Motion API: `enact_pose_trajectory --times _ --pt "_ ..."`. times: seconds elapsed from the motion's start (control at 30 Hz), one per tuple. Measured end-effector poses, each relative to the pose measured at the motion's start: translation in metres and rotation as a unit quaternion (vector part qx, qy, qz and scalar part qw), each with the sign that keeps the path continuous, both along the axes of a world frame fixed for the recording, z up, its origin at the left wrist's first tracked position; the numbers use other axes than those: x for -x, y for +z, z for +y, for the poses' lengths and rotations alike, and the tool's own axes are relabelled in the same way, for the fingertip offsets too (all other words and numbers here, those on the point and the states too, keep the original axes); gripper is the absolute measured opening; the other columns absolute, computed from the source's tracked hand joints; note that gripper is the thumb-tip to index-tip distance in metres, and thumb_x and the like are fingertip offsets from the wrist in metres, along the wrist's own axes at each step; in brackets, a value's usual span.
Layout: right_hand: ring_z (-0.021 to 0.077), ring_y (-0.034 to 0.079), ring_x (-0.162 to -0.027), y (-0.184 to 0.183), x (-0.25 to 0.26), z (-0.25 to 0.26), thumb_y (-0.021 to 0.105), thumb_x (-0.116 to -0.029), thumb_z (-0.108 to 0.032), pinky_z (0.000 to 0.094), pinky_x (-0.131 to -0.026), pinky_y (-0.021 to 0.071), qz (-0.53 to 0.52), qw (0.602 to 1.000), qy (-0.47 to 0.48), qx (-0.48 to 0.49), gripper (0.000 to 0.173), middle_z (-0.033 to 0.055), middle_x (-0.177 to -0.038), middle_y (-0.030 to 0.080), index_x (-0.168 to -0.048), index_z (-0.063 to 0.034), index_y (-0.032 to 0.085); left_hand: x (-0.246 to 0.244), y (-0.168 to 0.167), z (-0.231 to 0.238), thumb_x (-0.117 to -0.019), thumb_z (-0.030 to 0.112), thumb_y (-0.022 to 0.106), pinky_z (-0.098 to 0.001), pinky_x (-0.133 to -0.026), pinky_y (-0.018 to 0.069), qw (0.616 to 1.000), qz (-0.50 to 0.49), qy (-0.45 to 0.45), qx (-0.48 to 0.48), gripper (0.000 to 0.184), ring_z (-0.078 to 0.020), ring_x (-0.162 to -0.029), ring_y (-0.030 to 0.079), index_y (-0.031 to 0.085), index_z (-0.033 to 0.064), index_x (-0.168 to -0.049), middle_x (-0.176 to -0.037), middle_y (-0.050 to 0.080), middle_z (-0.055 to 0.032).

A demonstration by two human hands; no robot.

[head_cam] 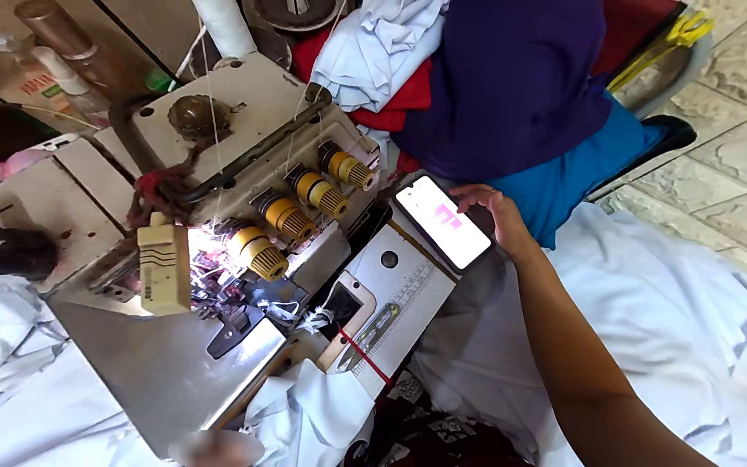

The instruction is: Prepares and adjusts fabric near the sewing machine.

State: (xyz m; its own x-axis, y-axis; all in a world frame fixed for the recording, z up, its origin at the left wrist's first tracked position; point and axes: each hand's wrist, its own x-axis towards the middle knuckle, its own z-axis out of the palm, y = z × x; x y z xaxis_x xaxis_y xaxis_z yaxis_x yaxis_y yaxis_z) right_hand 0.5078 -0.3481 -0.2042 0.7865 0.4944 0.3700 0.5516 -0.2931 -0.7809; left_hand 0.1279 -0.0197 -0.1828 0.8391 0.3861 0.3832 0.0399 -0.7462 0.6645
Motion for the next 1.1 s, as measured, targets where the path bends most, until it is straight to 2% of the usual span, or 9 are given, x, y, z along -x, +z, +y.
enact_pose_trajectory --times 0.17,0.3,0.53,0.6,0.67,0.73,0.9,0.97,1.1 --pt "0.0241 0.057 -0.131 0.0007 0.0003 -0.0002 0.01 -0.1028 -0.067 0.0407 -0.115 0.0376 -0.02 1.0 0.015 0.016 0.095 0.0188 -0.129 0.067 -0.108 0.0049 0.073 0.0013 0.0013 -0.0002 -0.1092 0.03 0.046 -0.0175 -0.086 0.0474 1.0 -0.003 -0.003 -0.011 0.051 -0.0046 -0.088 0.063 0.064 -0.0107 -0.086 -0.082 0.067 -0.0177" --pt "0.0245 0.056 -0.131 0.0023 0.0022 0.0016 0.011 -0.1019 -0.069 0.0422 -0.115 0.0363 -0.007 1.0 0.003 0.027 0.095 0.0182 -0.131 0.066 -0.107 0.0021 0.075 0.0019 0.0012 0.0012 -0.1102 0.034 0.043 -0.0172 -0.084 0.0471 1.0 -0.009 -0.015 -0.006 0.054 -0.0047 -0.088 0.062 0.064 -0.0098 -0.087 -0.081 0.066 -0.0172" --pt "0.0239 0.052 -0.135 0.0048 0.0042 0.0027 0.011 -0.1026 -0.067 0.0402 -0.115 0.0368 0.012 1.0 0.006 0.025 0.093 0.0184 -0.137 0.061 -0.104 0.0008 0.074 0.0023 -0.0002 0.0012 -0.1086 0.03 0.048 -0.016 -0.084 0.0474 1.0 -0.006 -0.016 0.004 0.047 -0.0027 -0.088 0.063 0.065 -0.0087 -0.089 -0.083 0.068 -0.0151" --pt "0.0213 0.054 -0.133 0.0071 0.0053 0.0045 0.008 -0.1016 -0.069 0.0397 -0.113 0.0389 0.022 0.999 0.009 0.025 0.095 0.0142 -0.129 0.067 -0.113 0.001 0.071 0.0024 -0.0006 0.0015 -0.1083 0.029 0.048 -0.0162 -0.084 0.0476 1.0 -0.005 -0.015 0.0 0.046 -0.0032 -0.087 0.063 0.065 -0.0083 -0.088 -0.082 0.068 -0.0148" --pt "0.0188 0.059 -0.127 0.0077 0.0061 0.0055 0.008 -0.1008 -0.071 0.0389 -0.111 0.0423 0.023 0.999 0.009 0.029 0.096 0.0114 -0.121 0.072 -0.129 0.0032 0.062 0.0021 -0.0011 0.0019 -0.1082 0.029 0.049 -0.017 -0.082 0.0479 1.0 -0.007 -0.015 -0.002 0.046 -0.0047 -0.085 0.062 0.064 -0.0086 -0.087 -0.08 0.066 -0.0152" --pt "0.0176 0.059 -0.127 0.0078 0.0068 0.0055 0.009 -0.0998 -0.073 0.0389 -0.111 0.0425 0.029 0.999 0.007 0.039 0.097 0.0109 -0.124 0.071 -0.138 0.0032 0.055 0.0018 -0.0004 0.0015 -0.1082 0.029 0.049 -0.0175 -0.082 0.0482 1.0 -0.003 -0.014 -0.005 0.046 -0.0052 -0.084 0.062 0.064 -0.0083 -0.086 -0.079 0.066 -0.0151" --pt "0.0219 0.048 -0.139 0.0085 0.0075 0.0062 0.009 -0.1007 -0.072 0.0424 -0.117 0.036 0.026 0.999 0.008 0.034 0.094 0.0135 -0.144 0.058 -0.123 -0.0031 0.07 0.002 -0.0007 0.0014 -0.1083 0.029 0.049 -0.0179 -0.083 0.0483 1.0 -0.003 -0.014 0.001 0.046 -0.0047 -0.086 0.063 0.064 -0.0082 -0.085 -0.081 0.067 -0.0149" --pt "0.0228 0.047 -0.14 0.008 0.0074 0.0061 0.013 -0.1032 -0.067 0.0422 -0.116 0.0368 0.028 0.999 0.006 0.028 0.088 0.0158 -0.147 0.053 -0.114 -0.0023 0.073 0.002 -0.0012 0.0014 -0.1084 0.029 0.049 -0.018 -0.083 0.0488 1.0 -0.007 -0.015 0.001 0.046 -0.0044 -0.086 0.063 0.065 -0.0082 -0.087 -0.082 0.067 -0.0148" --pt "0.0231 0.046 -0.14 0.0062 0.0055 0.0056 0.016 -0.1055 -0.06 0.0408 -0.115 0.0372 0.011 1.0 0.008 0.029 0.08 0.0179 -0.146 0.054 -0.094 -0.0017 0.069 0.0019 -0.0002 0.0011 -0.1083 0.03 0.049 -0.017 -0.083 0.0482 1.0 -0.004 -0.013 -0.002 0.046 -0.0035 -0.085 0.062 0.064 -0.008 -0.087 -0.081 0.066 -0.0142"
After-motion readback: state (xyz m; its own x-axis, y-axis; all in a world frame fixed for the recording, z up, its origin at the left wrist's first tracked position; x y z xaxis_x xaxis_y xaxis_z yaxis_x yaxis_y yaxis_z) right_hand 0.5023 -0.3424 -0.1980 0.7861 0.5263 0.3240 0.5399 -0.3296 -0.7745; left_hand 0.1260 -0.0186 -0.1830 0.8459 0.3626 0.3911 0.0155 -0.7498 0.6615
